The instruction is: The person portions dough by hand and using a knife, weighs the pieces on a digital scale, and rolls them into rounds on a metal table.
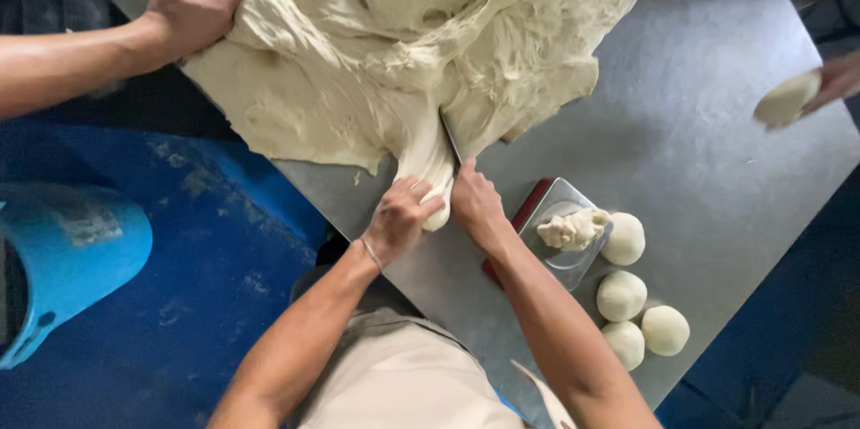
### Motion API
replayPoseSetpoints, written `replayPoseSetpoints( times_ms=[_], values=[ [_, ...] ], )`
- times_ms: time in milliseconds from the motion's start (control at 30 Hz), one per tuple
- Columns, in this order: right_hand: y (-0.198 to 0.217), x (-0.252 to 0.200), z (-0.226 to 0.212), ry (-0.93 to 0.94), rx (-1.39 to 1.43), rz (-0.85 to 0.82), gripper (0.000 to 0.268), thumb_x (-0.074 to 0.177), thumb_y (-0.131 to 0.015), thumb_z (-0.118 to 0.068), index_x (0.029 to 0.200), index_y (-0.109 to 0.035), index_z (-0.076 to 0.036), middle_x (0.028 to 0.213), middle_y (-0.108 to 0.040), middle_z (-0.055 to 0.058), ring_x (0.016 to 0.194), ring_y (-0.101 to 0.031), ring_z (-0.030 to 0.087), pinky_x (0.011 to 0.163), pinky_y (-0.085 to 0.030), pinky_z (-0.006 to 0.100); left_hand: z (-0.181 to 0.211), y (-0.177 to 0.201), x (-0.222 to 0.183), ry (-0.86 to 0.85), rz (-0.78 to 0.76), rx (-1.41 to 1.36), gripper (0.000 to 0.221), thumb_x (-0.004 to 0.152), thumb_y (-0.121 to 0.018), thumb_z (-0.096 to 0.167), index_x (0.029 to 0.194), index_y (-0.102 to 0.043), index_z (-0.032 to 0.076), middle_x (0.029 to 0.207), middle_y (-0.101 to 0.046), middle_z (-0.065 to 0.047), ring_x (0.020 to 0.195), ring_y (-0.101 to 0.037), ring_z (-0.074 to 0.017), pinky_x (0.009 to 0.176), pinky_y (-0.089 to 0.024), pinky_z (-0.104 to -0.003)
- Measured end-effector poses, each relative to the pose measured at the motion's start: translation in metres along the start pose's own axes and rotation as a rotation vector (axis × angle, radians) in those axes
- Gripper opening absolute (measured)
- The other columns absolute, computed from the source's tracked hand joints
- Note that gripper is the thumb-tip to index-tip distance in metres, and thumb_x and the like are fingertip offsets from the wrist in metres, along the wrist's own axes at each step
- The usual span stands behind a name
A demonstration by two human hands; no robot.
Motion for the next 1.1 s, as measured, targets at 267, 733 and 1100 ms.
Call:
replayPoseSetpoints(
  times_ms=[267,733,1100],
  values=[
    [-0.038,-0.099,0.050,-0.006,0.069,0.007,0.037,0.098,-0.042,-0.016,0.130,-0.039,0.003,0.096,-0.063,0.040,0.090,-0.062,0.060,0.081,-0.047,0.067,0.012,0.092,-0.061,0.183,0.006,-0.119,0.033,0.067,-0.073,-0.005,0.098,-0.074,0.006,0.113,-0.067,-0.021,0.112,-0.065,-0.0422,0.101,-0.053,-0.045],
    [0.090,-0.073,-0.015,0.322,0.056,0.077,0.058,0.104,-0.049,-0.014,0.157,-0.025,-0.013,0.078,-0.065,0.030,0.070,-0.065,0.050,0.063,-0.047,0.058,-0.047,-0.030,0.023,0.577,-0.133,0.471,0.109,0.062,-0.084,0.054,0.153,-0.037,0.017,0.146,-0.037,-0.031,0.126,-0.044,-0.0510,0.089,-0.043,-0.069],
    [0.103,-0.044,-0.069,0.561,-0.262,-0.086,0.074,0.102,-0.052,-0.007,0.163,-0.020,-0.034,0.072,-0.064,0.023,0.061,-0.066,0.041,0.060,-0.046,0.055,-0.034,0.049,-0.048,0.649,0.070,0.045,0.064,0.070,-0.070,0.001,0.131,-0.066,0.018,0.108,-0.062,-0.014,0.095,-0.069,-0.0373,0.081,-0.058,-0.051]
  ],
)
Point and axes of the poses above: each hand's wrist, its own x-axis towards the middle knuckle, its own y-axis out of the back of the hand, z = x × y, the point moved 9 cm from there along x, towards the middle knuckle
